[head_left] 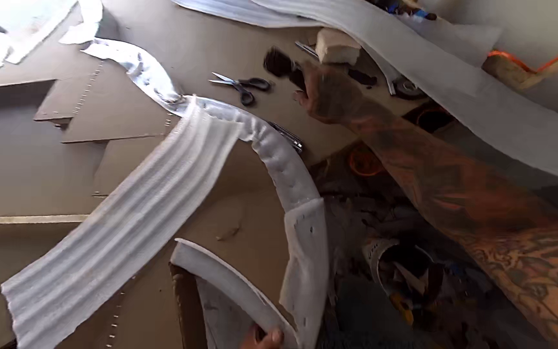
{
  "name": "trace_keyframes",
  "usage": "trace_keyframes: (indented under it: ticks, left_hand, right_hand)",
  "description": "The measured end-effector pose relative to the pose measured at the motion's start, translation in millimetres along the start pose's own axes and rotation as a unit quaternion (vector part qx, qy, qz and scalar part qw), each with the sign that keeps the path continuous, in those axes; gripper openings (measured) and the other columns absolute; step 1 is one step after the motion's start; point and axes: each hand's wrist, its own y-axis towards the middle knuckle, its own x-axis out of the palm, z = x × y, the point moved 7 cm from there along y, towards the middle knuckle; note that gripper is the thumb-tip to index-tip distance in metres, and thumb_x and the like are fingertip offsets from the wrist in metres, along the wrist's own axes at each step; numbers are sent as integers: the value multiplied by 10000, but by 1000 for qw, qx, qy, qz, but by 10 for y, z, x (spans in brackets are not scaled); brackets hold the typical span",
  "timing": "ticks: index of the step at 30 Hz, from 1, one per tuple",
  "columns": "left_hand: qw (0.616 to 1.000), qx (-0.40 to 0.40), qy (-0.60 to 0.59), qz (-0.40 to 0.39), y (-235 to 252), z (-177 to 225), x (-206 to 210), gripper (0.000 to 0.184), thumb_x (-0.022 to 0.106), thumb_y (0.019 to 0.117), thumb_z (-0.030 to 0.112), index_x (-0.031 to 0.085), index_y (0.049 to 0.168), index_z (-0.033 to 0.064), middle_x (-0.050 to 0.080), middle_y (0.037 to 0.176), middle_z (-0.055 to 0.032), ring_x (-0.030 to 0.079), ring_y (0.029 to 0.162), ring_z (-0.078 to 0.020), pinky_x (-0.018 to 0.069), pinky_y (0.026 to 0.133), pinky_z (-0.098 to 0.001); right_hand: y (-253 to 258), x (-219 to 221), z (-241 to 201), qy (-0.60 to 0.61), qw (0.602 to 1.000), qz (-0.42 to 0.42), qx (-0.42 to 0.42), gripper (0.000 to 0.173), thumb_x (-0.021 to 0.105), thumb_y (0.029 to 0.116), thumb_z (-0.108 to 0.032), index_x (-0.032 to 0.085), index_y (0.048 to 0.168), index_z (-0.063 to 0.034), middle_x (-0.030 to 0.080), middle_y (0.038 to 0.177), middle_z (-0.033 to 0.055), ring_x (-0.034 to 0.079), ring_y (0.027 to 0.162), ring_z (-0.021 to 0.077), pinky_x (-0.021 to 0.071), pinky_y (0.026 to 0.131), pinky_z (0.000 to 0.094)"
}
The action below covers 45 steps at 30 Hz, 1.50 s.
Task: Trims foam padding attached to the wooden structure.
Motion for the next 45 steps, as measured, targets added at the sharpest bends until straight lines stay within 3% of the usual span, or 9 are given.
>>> trace_keyframes:
  ticks: [4, 8, 10, 12, 16, 23, 32, 36, 45]
  left_hand:
    - [996, -3, 64, 66, 5, 136, 288, 700, 897, 759, 412, 559, 1236, 26, 759, 974, -80, 751, 893, -190, 635, 846, -408]
    - [992, 35, 84, 83, 15, 150, 301, 684, 895, 756, 428, 572, 1225, 50, 766, 957, -74, 757, 866, -178, 644, 818, -388]
    - [989, 46, 110, 88, 11, 151, 271, 678, 886, 751, 461, 591, 1220, 70, 768, 957, -60, 757, 865, -166, 645, 811, -381]
    - [985, 50, 131, 98, -7, 177, 259, 720, 894, 733, 481, 574, 1227, 66, 767, 953, -59, 759, 860, -165, 650, 801, -381]
    - [978, 46, 167, 116, -35, 207, 286, 706, 901, 695, 520, 614, 1174, 88, 771, 919, -41, 759, 828, -148, 651, 777, -361]
    - [968, 63, 194, 147, -47, 205, 187, 923, 923, 631, 573, 519, 1261, 33, 754, 940, -69, 755, 832, -161, 653, 767, -364]
    - [976, 75, 150, 140, -14, 170, 154, 830, 942, 638, 509, 561, 1200, 32, 759, 911, -82, 759, 807, -171, 656, 750, -370]
    - [966, 71, 178, 172, 1, 192, 159, 1030, 954, 571, 571, 479, 1282, -4, 743, 956, -85, 752, 845, -167, 653, 778, -360]
    - [969, 86, 157, 169, -18, 243, 247, 989, 964, 602, 495, 465, 1282, -21, 740, 957, -73, 743, 849, -149, 641, 797, -351]
  right_hand:
    - [-1452, -1123, 207, 74, 979, 190, -10, 550, 595, 1021, -436, 594, 1372, -12, 691, 1124, 149, 685, 994, 238, 566, 880, 422]
    - [-2835, -736, 820, 303, 918, 212, 141, 386, 517, 1066, -309, 523, 1325, -22, 659, 917, 50, 672, 762, 142, 612, 669, 356]
    - [-3350, -184, 1008, 392, 885, 77, 238, 424, 655, 970, -344, 549, 1285, -79, 663, 865, 41, 672, 709, 161, 609, 629, 387]
    - [-3778, 439, 991, 411, 845, -154, 305, 600, 828, 827, -437, 596, 1261, -94, 683, 933, 73, 682, 815, 206, 597, 754, 455]
    - [-4472, 1662, 336, 443, 706, -479, 276, 686, 833, 785, -580, 657, 1170, -40, 685, 913, 147, 672, 783, 271, 565, 756, 534]
    - [-4733, 2077, -576, 561, 520, -592, 257, 589, 703, 873, -645, 624, 1023, -81, 563, 730, 6, 536, 598, 108, 499, 593, 329]
    - [-4774, 2151, -757, 557, 524, -607, 218, 435, 654, 963, -506, 599, 993, -75, 576, 736, 19, 551, 604, 115, 496, 606, 330]
    - [-4698, 2194, -696, 572, 523, -589, 230, 462, 682, 938, -519, 608, 1002, -68, 568, 714, 19, 544, 592, 124, 498, 596, 333]
    - [-4392, 2168, -615, 591, 526, -559, 248, 393, 674, 952, -444, 601, 1072, -78, 575, 742, 17, 561, 612, 130, 509, 605, 330]
